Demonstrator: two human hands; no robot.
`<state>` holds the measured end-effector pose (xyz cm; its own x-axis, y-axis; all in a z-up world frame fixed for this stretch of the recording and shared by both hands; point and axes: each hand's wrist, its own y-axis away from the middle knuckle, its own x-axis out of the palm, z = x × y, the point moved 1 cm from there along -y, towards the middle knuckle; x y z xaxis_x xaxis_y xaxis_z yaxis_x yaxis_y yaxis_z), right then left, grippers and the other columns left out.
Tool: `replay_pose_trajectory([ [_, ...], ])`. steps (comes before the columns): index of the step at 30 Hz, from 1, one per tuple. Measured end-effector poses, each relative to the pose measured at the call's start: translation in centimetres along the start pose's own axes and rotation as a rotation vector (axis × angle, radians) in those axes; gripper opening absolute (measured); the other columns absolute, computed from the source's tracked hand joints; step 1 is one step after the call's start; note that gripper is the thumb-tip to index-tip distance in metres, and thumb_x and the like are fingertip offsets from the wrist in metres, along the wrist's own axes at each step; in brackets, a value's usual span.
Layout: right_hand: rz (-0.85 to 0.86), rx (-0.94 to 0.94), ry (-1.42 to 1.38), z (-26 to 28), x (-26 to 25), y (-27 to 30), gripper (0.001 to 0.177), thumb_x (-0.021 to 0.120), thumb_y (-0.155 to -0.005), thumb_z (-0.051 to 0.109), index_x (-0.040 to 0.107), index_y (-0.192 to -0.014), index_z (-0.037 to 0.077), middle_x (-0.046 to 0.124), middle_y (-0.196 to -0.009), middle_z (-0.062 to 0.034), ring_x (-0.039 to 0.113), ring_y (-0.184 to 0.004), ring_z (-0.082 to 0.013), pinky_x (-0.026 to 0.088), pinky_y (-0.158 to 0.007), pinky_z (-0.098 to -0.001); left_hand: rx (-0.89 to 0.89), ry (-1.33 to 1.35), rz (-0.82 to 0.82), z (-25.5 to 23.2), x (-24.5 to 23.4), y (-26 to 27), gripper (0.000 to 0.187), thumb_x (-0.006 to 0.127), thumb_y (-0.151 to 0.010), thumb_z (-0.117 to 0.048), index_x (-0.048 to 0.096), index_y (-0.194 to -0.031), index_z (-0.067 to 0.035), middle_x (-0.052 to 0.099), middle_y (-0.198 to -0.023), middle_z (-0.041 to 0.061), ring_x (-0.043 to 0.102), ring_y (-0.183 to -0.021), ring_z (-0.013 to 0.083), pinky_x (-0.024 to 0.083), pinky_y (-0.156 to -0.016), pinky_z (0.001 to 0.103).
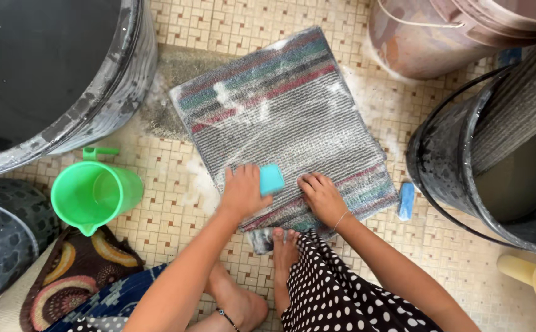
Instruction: The person scrubs a mat with a brush and soapy water while sitting on the floor, pours water from a cup to rinse it, and flips the mat to clean both sides.
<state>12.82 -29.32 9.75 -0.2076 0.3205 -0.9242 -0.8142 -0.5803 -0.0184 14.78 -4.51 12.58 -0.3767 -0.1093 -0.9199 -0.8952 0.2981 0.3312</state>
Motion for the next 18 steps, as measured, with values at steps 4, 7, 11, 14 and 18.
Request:
replay_pose_trajectory([
  [4,0.047,-0.030,0.002,-0.4,-0.2,-0.2,0.039,0.066,-0.082,0.010,0.063,-0.121,0.004,0.063,-0.120,-0.0087,0.055,-0.116,-0.0307,0.045,-0.101,-0.0445,0.007,0.108,-0.027,-1.7,2.9,4.4,0.094,0.074,-0.074,-0.052,0.046,-0.138,0.012,0.055,-0.120,0.019,0.053,-0.108,0.0328,0.044,-0.088,0.053],
  [7,0.047,-0.062,0.010,-0.7,0.2,-0.3,0.035,0.065,-0.084,0.010,0.064,-0.119,0.004,0.064,-0.115,-0.0081,0.056,-0.113,-0.0294,0.045,-0.100,-0.0432,-0.243,0.424,-0.188,4.2,3.8,0.9,0.073,0.076,-0.073,-0.040,0.056,-0.132,-0.002,0.059,-0.125,0.015,0.056,-0.116,0.0325,0.049,-0.099,0.046],
  [11,0.040,-0.071,0.001,-1.4,0.3,-0.6,0.033,0.065,-0.082,0.009,0.065,-0.115,0.005,0.065,-0.113,-0.0073,0.057,-0.115,-0.0287,0.046,-0.101,-0.0417,-0.438,-0.122,-0.309,15.0,0.5,-4.3,0.092,0.076,-0.079,-0.053,0.042,-0.141,0.007,0.054,-0.123,0.017,0.054,-0.112,0.0333,0.046,-0.090,0.050],
  [14,0.024,-0.063,-0.041,-1.1,0.0,-0.6,0.031,0.066,-0.083,0.011,0.065,-0.114,0.005,0.065,-0.112,-0.0073,0.057,-0.114,-0.0295,0.045,-0.100,-0.0421,-0.463,-0.036,-0.295,13.9,2.1,-4.7,0.100,0.073,-0.084,-0.054,0.035,-0.148,0.012,0.054,-0.122,0.018,0.053,-0.110,0.0327,0.046,-0.093,0.049],
  [18,0.024,-0.043,-0.060,-1.2,0.1,-0.3,0.031,0.067,-0.082,0.009,0.065,-0.113,0.006,0.065,-0.111,-0.0071,0.057,-0.113,-0.0287,0.045,-0.100,-0.0419,-0.173,0.280,-0.152,5.4,7.3,3.0,0.085,0.077,-0.085,-0.044,0.042,-0.146,0.004,0.058,-0.122,0.017,0.056,-0.112,0.0341,0.047,-0.096,0.047],
])
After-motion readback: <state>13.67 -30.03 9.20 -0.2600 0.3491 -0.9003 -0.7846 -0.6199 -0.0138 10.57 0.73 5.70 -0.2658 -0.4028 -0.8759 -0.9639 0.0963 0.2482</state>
